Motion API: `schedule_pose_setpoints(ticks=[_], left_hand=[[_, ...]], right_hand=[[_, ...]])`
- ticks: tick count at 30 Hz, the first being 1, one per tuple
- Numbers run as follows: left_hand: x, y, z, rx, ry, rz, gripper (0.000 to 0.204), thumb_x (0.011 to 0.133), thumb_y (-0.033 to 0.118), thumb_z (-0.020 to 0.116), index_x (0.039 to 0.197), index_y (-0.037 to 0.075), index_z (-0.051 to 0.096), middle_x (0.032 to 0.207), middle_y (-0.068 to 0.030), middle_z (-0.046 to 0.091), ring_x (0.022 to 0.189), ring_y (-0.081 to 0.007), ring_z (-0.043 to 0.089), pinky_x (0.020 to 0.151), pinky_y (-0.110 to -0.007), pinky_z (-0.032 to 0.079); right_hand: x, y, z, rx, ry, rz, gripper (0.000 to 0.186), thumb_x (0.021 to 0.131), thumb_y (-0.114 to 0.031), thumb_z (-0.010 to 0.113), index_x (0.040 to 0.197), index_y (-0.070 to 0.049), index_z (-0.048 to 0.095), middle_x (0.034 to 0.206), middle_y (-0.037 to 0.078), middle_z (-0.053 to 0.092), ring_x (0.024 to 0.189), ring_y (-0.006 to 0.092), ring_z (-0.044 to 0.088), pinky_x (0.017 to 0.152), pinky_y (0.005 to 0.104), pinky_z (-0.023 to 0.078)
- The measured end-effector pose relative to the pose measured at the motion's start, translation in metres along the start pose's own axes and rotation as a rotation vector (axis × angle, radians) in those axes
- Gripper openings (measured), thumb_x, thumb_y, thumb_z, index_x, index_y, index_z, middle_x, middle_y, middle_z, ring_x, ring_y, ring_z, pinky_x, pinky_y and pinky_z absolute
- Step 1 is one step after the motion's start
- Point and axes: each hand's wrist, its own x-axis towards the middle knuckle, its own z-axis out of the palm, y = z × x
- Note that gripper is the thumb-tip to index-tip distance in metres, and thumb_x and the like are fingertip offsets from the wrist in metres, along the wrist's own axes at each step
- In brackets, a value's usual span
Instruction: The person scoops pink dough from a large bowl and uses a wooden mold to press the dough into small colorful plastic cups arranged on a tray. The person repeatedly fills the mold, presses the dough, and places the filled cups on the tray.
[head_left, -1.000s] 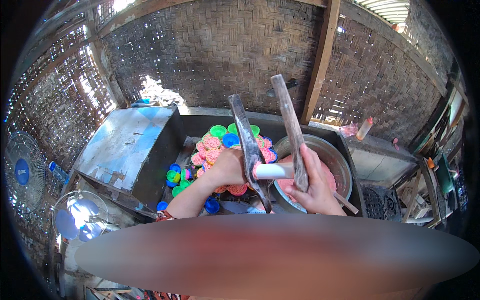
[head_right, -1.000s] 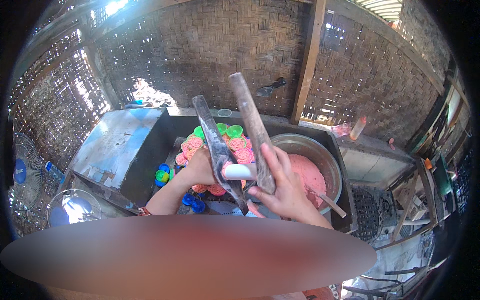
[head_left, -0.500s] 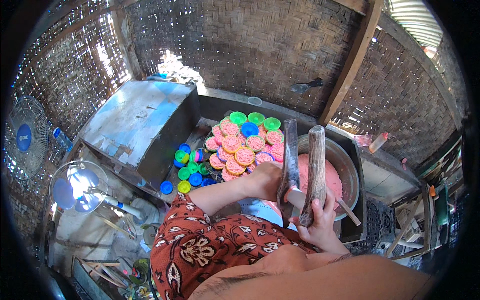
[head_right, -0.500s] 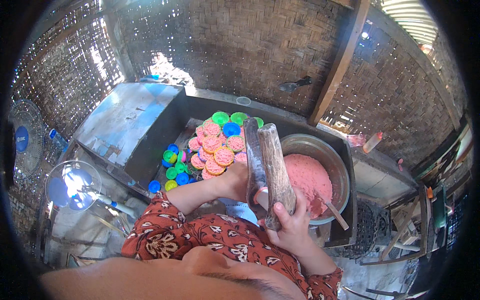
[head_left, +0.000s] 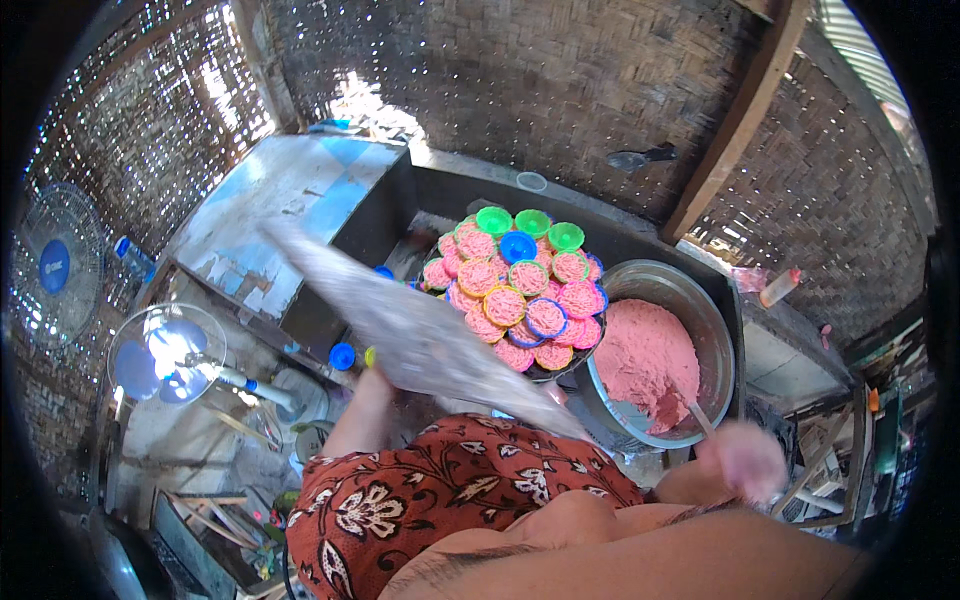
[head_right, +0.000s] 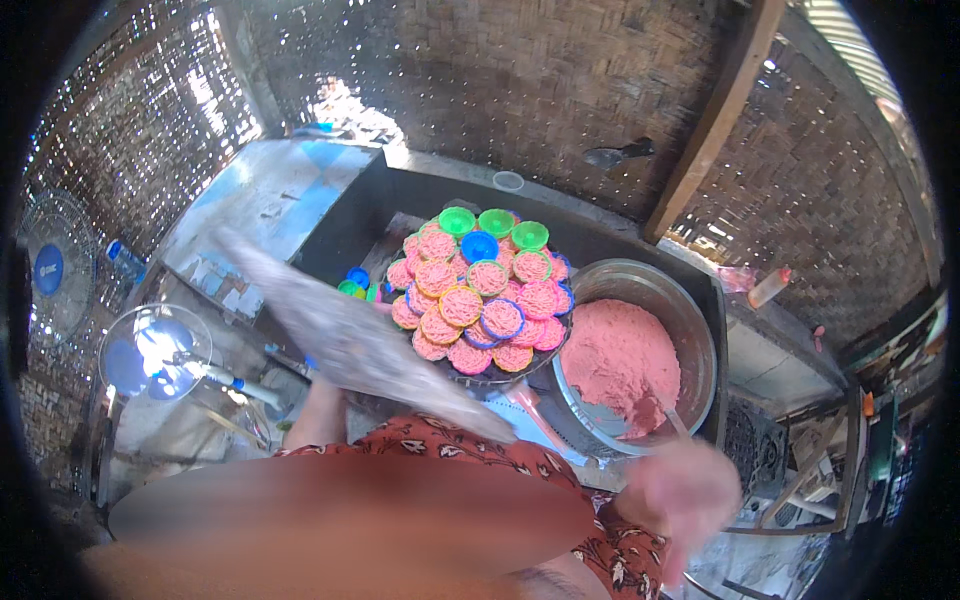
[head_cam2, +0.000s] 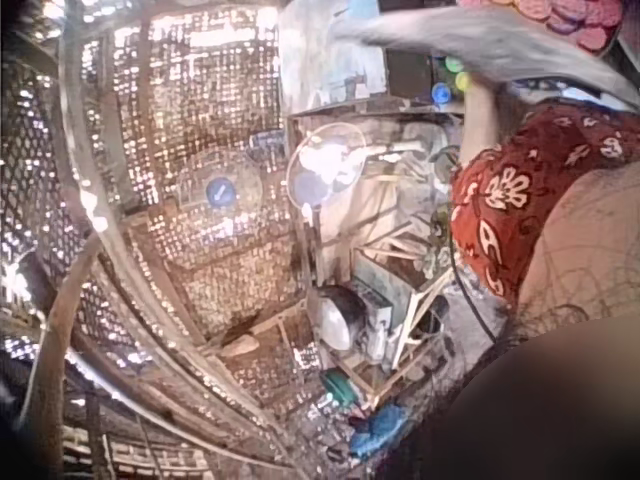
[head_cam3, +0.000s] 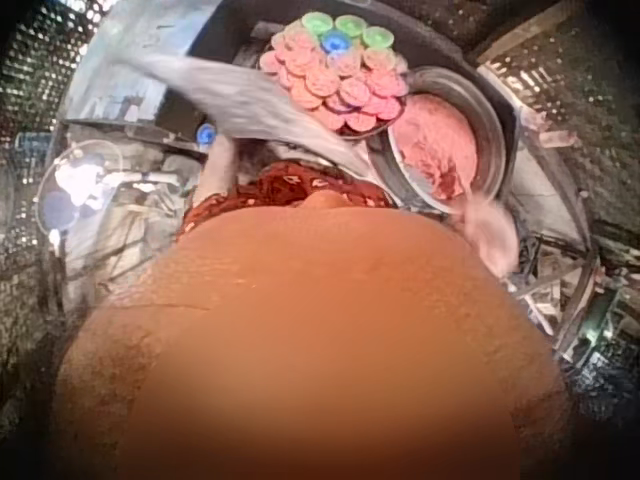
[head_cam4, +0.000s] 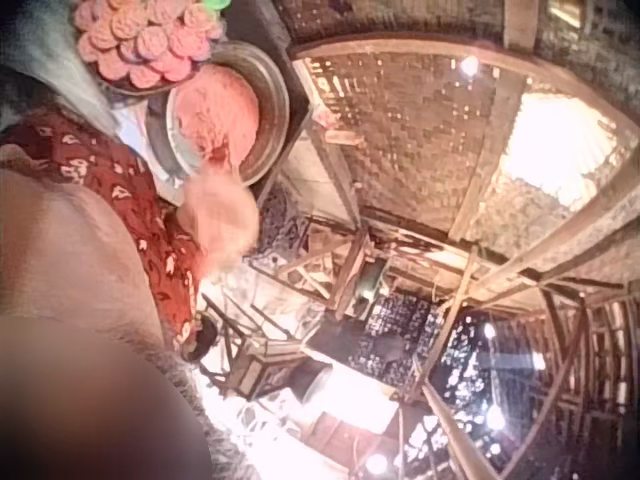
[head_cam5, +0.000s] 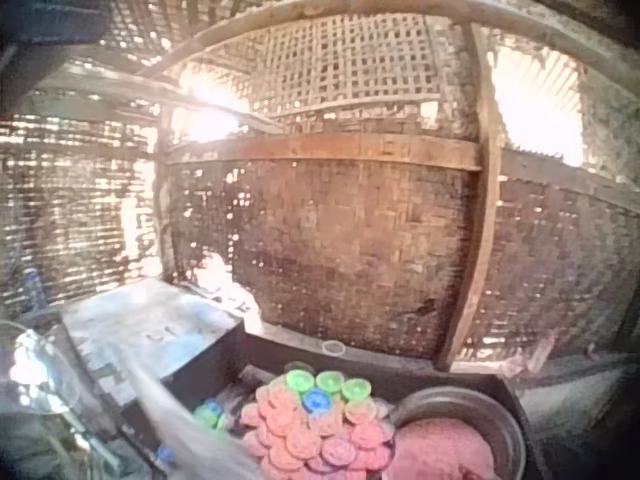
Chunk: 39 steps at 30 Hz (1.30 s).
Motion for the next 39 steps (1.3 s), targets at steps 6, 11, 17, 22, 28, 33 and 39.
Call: schedule_pose_setpoints(ticks=[6, 11, 17, 22, 28, 33, 39], left_hand=[[-0.050, 0.087, -0.018, 0.023, 0.638, 0.337, 0.041, 0.069, 0.012, 0.068, 0.105, -0.001, 0.052, 0.080, -0.0094, 0.057, 0.064, -0.0154, 0.056, 0.055, -0.023, 0.048], [-0.066, 0.098, -0.078, 0.021, 0.578, 0.440, 0.049, 0.072, -0.001, 0.065, 0.116, 0.003, 0.043, 0.080, -0.0107, 0.055, 0.064, -0.0165, 0.054, 0.059, -0.029, 0.048], [-0.037, 0.075, -0.073, 0.098, 0.478, 0.770, 0.053, 0.077, 0.013, 0.063, 0.122, 0.001, 0.038, 0.061, -0.0053, 0.051, 0.049, -0.0160, 0.048, 0.059, -0.029, 0.048], [-0.025, 0.075, -0.090, -0.044, 0.067, 0.815, 0.055, 0.079, 0.021, 0.061, 0.124, 0.002, 0.034, 0.089, -0.0243, 0.055, 0.058, -0.0218, 0.055, 0.044, -0.035, 0.051], [-0.023, 0.080, -0.065, -0.067, 0.181, 0.829, 0.073, 0.076, 0.046, 0.057, 0.119, -0.009, 0.039, 0.057, -0.0035, 0.046, 0.054, -0.0208, 0.048, 0.072, -0.035, 0.043], [-0.017, 0.084, -0.059, -0.074, 0.062, 0.842, 0.075, 0.074, 0.048, 0.057, 0.119, -0.009, 0.039, 0.055, -0.0014, 0.044, 0.053, -0.0191, 0.047, 0.081, -0.036, 0.040], [-0.009, 0.078, -0.055, -0.040, 0.075, 0.845, 0.075, 0.075, 0.048, 0.057, 0.120, -0.009, 0.039, 0.054, -0.0026, 0.045, 0.051, -0.0209, 0.048, 0.078, -0.039, 0.043]], right_hand=[[-0.050, 0.007, -0.042, 0.392, 0.215, -0.049, 0.061, 0.067, -0.046, 0.061, 0.109, -0.003, 0.049, 0.101, 0.015, 0.046, 0.082, 0.0220, 0.050, 0.062, 0.0315, 0.042], [-0.052, 0.038, -0.065, 0.570, 0.298, 0.022, 0.043, 0.075, -0.038, 0.058, 0.097, -0.001, 0.055, 0.087, 0.009, 0.053, 0.071, 0.0144, 0.050, 0.054, 0.0257, 0.040], [0.025, 0.211, -0.036, -0.097, 0.339, 0.785, 0.033, 0.088, -0.026, 0.049, 0.110, -0.003, 0.057, 0.085, 0.002, 0.059, 0.067, 0.0068, 0.050, 0.054, 0.0212, 0.041], [-0.021, 0.317, -0.009, -0.266, 0.010, 1.102, 0.026, 0.085, -0.028, 0.052, 0.091, -0.005, 0.064, 0.070, 0.002, 0.058, 0.056, 0.0103, 0.049, 0.044, 0.0227, 0.037], [-0.011, 0.336, 0.014, 0.095, -0.127, 1.311, 0.024, 0.085, -0.027, 0.053, 0.075, -0.007, 0.061, 0.057, -0.001, 0.050, 0.046, 0.0067, 0.039, 0.040, 0.0216, 0.030], [-0.014, 0.339, 0.014, 0.104, -0.157, 1.260, 0.018, 0.085, -0.022, 0.053, 0.074, -0.008, 0.058, 0.055, -0.003, 0.049, 0.044, 0.0060, 0.041, 0.038, 0.0207, 0.030], [-0.018, 0.327, 0.023, -0.099, -0.096, 1.170, 0.021, 0.086, -0.020, 0.052, 0.073, -0.003, 0.058, 0.055, 0.000, 0.049, 0.042, 0.0073, 0.042, 0.037, 0.0230, 0.032]])
